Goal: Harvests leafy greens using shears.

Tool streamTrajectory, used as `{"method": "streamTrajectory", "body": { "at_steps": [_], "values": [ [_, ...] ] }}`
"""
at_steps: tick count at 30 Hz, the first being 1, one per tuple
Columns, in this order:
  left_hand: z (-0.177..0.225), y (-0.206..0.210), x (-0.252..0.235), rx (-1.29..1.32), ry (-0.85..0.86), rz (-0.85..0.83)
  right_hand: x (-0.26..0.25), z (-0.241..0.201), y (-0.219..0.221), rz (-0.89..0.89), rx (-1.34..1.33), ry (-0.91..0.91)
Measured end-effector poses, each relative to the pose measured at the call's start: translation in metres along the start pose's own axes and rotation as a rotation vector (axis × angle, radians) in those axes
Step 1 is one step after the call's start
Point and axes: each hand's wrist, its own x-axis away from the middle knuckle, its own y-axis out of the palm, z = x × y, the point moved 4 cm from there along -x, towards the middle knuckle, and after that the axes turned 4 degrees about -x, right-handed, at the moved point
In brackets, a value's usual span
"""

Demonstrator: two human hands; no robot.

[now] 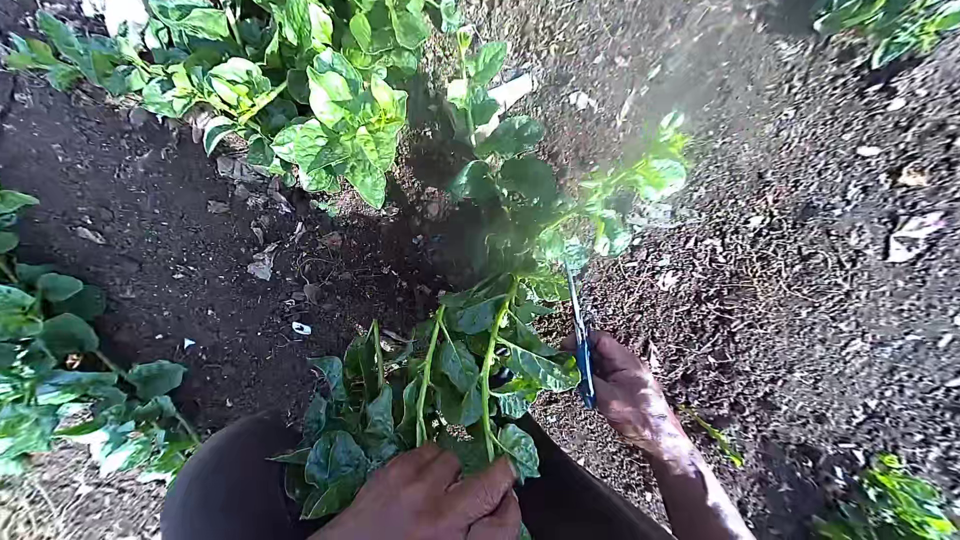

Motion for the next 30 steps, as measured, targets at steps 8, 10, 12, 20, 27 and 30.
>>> {"method": "streamTrajectory", "body": {
  "at_steps": [8,10,12,20,27,30],
  "values": [
    [-0.002,-0.006,0.007,0.029,-0.001,-0.057,-0.006,-0.013,-0.024,-0.427,0.03,0.161],
    [-0.005,-0.006,0.009,0.031,-0.004,-0.067,-0.005,-0.014,-0.03,-0.504,0.057,0.226],
    [-0.007,-0.007,0.01,0.027,-0.004,-0.076,-0.004,-0.01,-0.036,-0.574,0.015,0.321],
    [-0.006,-0.009,0.008,0.072,-0.006,-0.09,0.028,0.012,-0.013,-0.826,-0.788,0.705],
    [-0.004,-0.008,0.006,0.071,0.003,-0.153,0.016,0.01,-0.002,-0.825,-0.806,0.708],
    [-0.003,-0.007,0.007,0.069,-0.003,-0.166,0.01,0.009,0.002,-0.826,-0.789,0.733]
  ]
}}
